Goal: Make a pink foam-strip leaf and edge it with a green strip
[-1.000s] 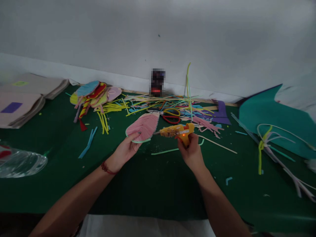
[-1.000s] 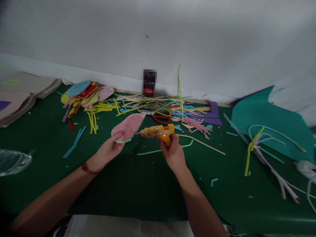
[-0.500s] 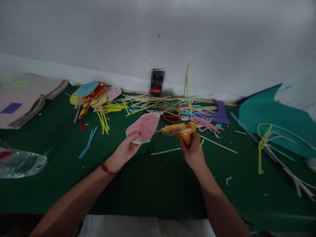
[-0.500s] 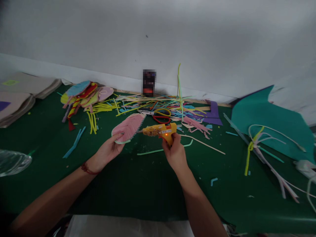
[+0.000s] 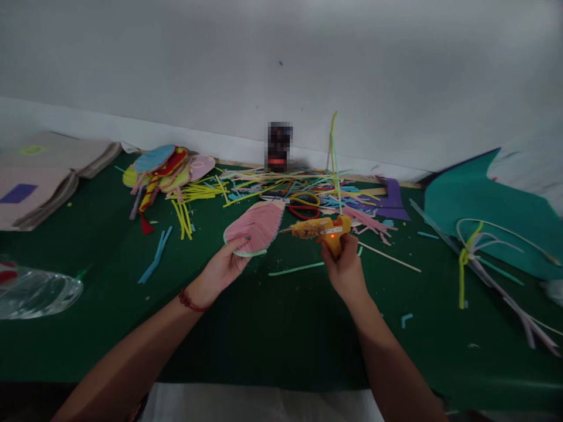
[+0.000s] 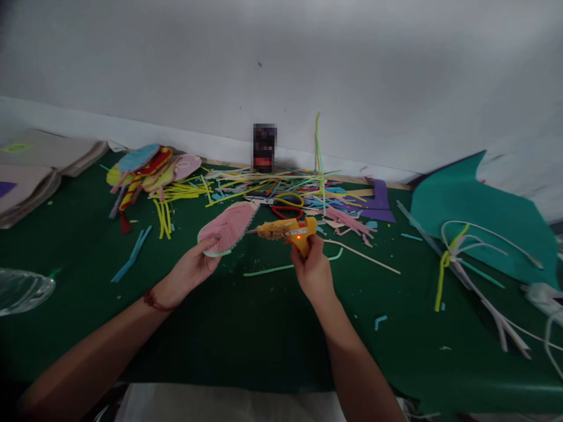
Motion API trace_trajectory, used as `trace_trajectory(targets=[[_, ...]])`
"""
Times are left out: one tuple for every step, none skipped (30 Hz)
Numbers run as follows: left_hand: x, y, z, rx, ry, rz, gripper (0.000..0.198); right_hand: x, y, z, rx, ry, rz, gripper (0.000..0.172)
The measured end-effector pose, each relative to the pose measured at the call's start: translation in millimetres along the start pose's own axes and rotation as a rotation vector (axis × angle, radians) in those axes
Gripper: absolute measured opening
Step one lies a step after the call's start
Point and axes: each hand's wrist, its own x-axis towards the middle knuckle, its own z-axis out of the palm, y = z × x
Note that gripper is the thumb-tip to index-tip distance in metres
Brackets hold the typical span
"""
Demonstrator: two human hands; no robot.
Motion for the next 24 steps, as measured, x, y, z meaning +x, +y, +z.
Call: trace_trajectory(targets=[[0,0,0.1,0.002,0.001,-0.004,0.037,0,0,0,0.006,0.0,-0.008,0.044],[0,0,0.2,0.006,0.001,-0.006,0.037,0,1,0,0.011,0.0,-0.015,0.043],[0,0,0.2,0.01,-0.002,-0.007,0.037,0,2,1,0.015,0.001,-0.021,0.042],[0,0,0.2,0.016,-0.004,-0.008,0.037,0,3,1,0.018,0.002,-0.026,0.042],[-1,0,0.1,0.02,-0.005,-0.008,0.037,0,4,2,0.02,0.003,-0.03,0.042],[-1,0,0.0,0.024,-0.005,-0.009,0.037,0,5,2,0.021,0.004,-0.035,0.042],[-1,0,-0.2,0.025,-0.005,-0.01,0.037,0,5,2,0.023,0.004,-0.04,0.042],[-1,0,-0.3,0.026,-0.005,-0.011,0.037,0,6,2,0.026,0.002,-0.046,0.041],[-1,0,-0.5,0.027,-0.005,-0.012,0.038,0,6,2,0.026,0.001,-0.05,0.041],[-1,0,-0.5,0.028,-0.003,-0.016,0.039,0,7,2,0.022,0.005,-0.052,0.041],[-2,0,-0.5,0.028,0.0,-0.018,0.04,0,7,2,0.015,0.01,-0.055,0.04],[-2,-1,-0.4,0.029,0.003,-0.021,0.04,0,8,2,0.008,0.016,-0.059,0.04],[-2,-1,-0.2,0.029,0.004,-0.021,0.041,0,8,2,0.003,0.019,-0.063,0.04],[-2,-1,0.2,0.029,0.008,-0.02,0.042,0,8,2,0.0,0.02,-0.068,0.039],[-3,-1,0.6,0.029,0.009,-0.02,0.042,0,9,3,0.0,0.017,-0.072,0.039],[-3,-1,1.1,0.029,0.006,-0.018,0.041,0,9,3,0.0,0.015,-0.074,0.04],[-3,-1,1.4,0.029,0.0,-0.017,0.041,0,9,3,-0.002,0.015,-0.072,0.04],[-3,-1,1.6,0.032,-0.008,-0.019,0.039,0,9,3,-0.006,0.019,-0.065,0.041],[-3,-1,1.4,0.035,-0.017,-0.019,0.037,1,8,3,-0.01,0.027,-0.054,0.041],[-3,-1,0.8,0.042,-0.028,-0.022,0.035,2,8,3,-0.014,0.036,-0.037,0.042],[-2,-1,-0.2,0.051,-0.039,-0.024,0.033,4,8,2,-0.017,0.051,-0.014,0.043],[-1,-1,-1.6,0.063,-0.049,-0.026,0.03,7,8,0,-0.021,0.065,0.016,0.044],[0,0,-3.3,0.08,-0.061,-0.028,0.026,10,9,-2,-0.032,0.078,0.049,0.047],[2,0,-5.3,0.1,-0.081,-0.025,0.022,15,12,-6,-0.056,0.1,0.088,0.051]])
